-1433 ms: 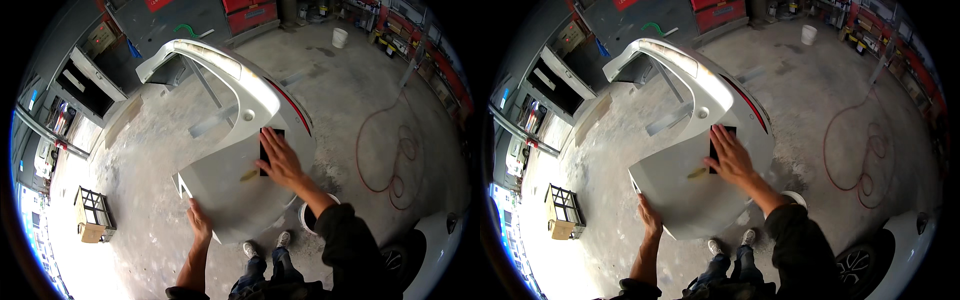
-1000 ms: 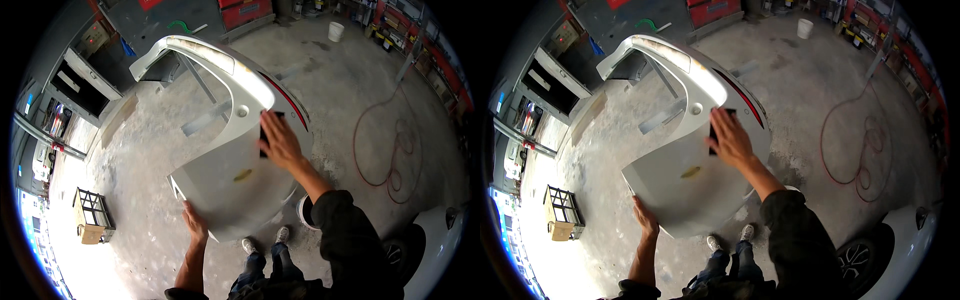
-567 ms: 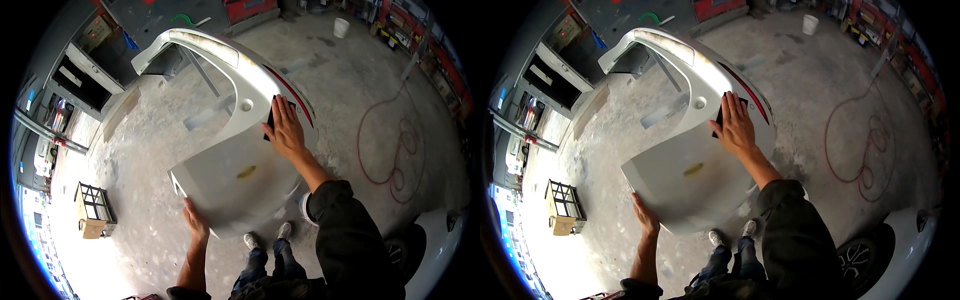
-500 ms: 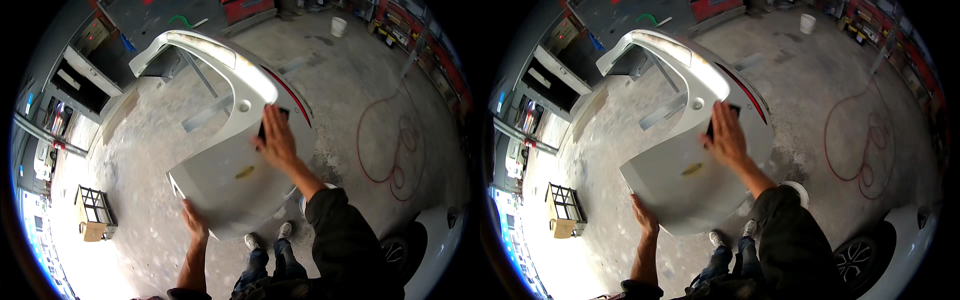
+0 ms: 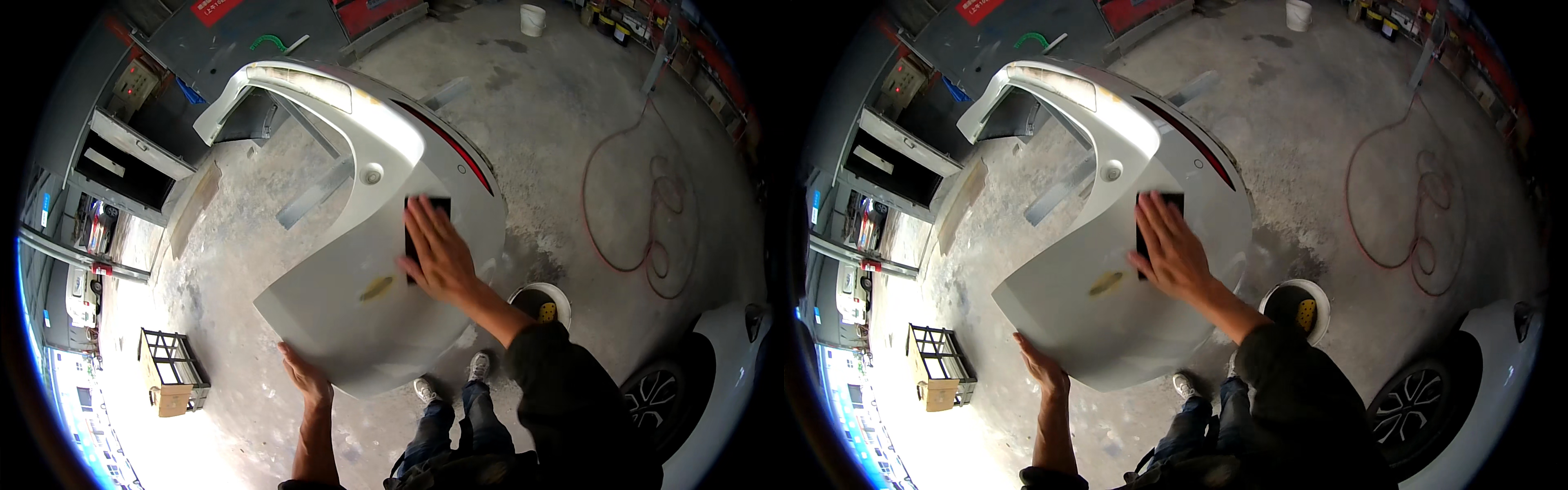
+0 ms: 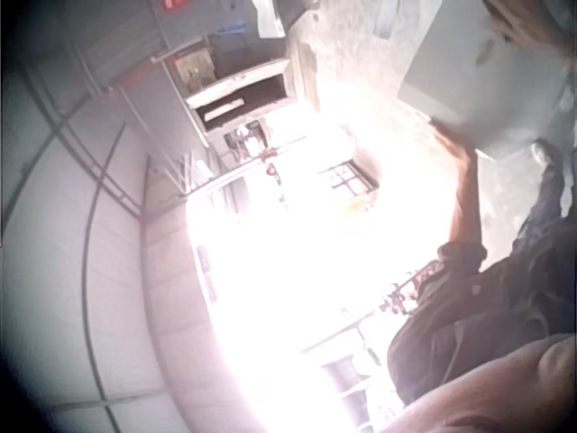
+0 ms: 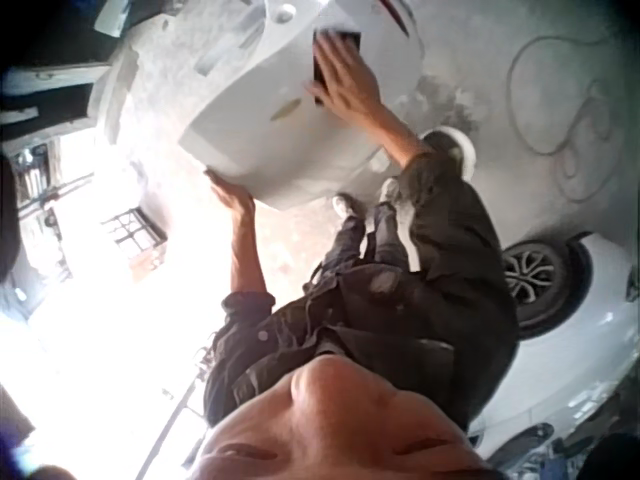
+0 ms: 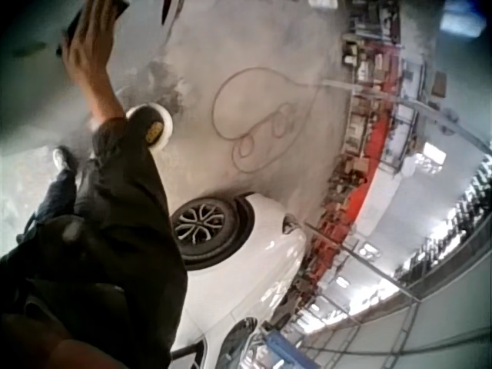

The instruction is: The person sands a white car bumper with a sanding block, repeatedly dipping the block into a bucket of water. The person works on the main face and edges of the bumper, which is mounted on a stand in a garage.

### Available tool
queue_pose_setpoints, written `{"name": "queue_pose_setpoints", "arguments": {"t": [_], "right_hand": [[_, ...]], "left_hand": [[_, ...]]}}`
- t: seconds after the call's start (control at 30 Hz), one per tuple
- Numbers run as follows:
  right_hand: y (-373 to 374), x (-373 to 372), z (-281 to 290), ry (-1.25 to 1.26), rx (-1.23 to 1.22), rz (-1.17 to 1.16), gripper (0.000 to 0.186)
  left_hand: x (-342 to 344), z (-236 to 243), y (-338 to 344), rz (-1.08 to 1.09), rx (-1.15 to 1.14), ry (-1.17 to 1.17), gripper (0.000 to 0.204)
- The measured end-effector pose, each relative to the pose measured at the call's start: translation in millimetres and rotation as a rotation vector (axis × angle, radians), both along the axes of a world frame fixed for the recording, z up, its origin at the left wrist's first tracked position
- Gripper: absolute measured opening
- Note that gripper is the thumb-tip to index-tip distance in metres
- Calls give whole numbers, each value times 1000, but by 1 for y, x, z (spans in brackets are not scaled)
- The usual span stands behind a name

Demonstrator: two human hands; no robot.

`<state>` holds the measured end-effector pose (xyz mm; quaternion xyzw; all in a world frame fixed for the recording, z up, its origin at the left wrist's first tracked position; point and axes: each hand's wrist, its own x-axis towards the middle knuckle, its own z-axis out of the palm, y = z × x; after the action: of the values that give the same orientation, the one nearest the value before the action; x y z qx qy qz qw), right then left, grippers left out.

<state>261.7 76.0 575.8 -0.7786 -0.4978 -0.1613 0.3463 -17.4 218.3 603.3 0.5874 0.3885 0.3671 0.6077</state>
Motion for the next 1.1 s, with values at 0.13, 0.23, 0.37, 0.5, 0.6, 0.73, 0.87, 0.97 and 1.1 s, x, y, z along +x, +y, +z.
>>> {"name": "queue_pose_setpoints", "arguments": {"t": [0.13,0.23,0.37,0.5,0.6,0.73,0.87,0.97,1.1], "right_hand": [[-13,28,10,-121,-115,67,64],[4,41,14,-117,-115,-54,63],[19,8,16,-10,-4,-99,72],[14,14,8,-44,-1,99,72],[19,83,5,-24,8,-59,71],[24,53,-6,-17,-16,-122,72],[14,-70,-39,258,219,-44,74],[30,-147,-34,340,348,-26,75],[46,-142,16,136,232,299,76]], "left_hand": [[-1,2,1,32,-13,19,68],[-7,-10,7,-18,5,25,68],[2,-5,3,-43,57,46,68],[-6,-4,3,-23,-1,26,68],[-7,-6,4,-50,9,38,69],[1,3,0,-35,19,26,70],[1,9,-1,4,-51,-2,71],[16,11,-8,68,50,19,73],[5,11,1,-26,6,58,74]]}}
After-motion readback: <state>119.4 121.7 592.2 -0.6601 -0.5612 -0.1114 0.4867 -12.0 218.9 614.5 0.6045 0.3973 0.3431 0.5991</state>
